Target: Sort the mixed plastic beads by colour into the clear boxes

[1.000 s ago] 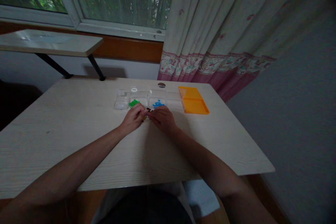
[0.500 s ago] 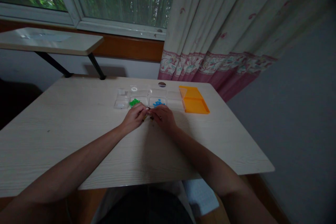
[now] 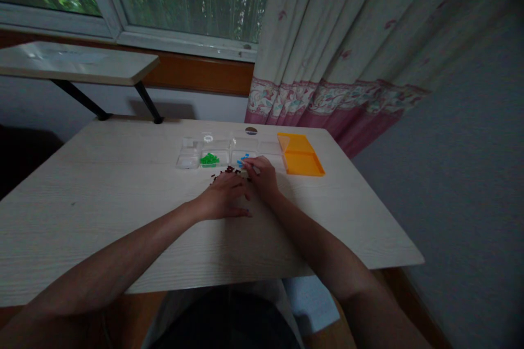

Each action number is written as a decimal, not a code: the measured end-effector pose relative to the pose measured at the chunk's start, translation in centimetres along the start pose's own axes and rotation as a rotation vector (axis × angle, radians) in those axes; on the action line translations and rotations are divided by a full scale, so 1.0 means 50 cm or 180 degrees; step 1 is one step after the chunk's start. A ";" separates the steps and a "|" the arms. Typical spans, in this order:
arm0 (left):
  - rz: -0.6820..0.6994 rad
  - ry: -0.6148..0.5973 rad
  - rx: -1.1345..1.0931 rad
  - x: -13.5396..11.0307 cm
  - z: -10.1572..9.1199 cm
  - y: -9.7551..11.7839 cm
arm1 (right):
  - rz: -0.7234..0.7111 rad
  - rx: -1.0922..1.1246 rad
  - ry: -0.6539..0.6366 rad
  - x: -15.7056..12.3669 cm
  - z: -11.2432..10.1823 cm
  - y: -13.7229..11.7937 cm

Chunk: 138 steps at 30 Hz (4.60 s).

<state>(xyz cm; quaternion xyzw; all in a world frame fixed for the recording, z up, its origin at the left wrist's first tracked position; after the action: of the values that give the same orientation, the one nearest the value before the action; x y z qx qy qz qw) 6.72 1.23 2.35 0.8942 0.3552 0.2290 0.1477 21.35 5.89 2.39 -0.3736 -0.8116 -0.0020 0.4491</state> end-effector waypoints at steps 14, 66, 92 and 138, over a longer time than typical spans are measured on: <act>-0.0153 0.0039 0.0785 0.008 0.016 -0.021 | -0.0174 -0.0050 0.0173 0.002 -0.004 -0.003; -0.1244 0.1093 0.0150 0.005 -0.079 -0.159 | 0.0424 -0.1135 -0.0104 -0.008 0.000 0.083; -0.0594 0.0250 0.0761 -0.003 -0.064 -0.111 | 0.0167 -0.0947 -0.0117 -0.009 0.010 0.094; -0.0884 0.0259 0.1155 0.006 -0.047 -0.096 | 0.0191 -0.0913 -0.0115 -0.003 0.005 0.070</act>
<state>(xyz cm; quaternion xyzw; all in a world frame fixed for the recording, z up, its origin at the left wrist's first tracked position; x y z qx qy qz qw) 2.97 5.04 2.41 0.8387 0.5158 0.1748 0.0002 23.32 8.42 0.97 -0.4581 -0.7994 -0.0978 0.3763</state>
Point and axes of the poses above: each hand's wrist, its own x-axis towards the middle knuckle, its own z-axis out of the palm, y = z × x, the point moved 5 cm from there along x, towards the middle knuckle, and after that the axes turned 15 degrees about -z, right-handed, at the moved point
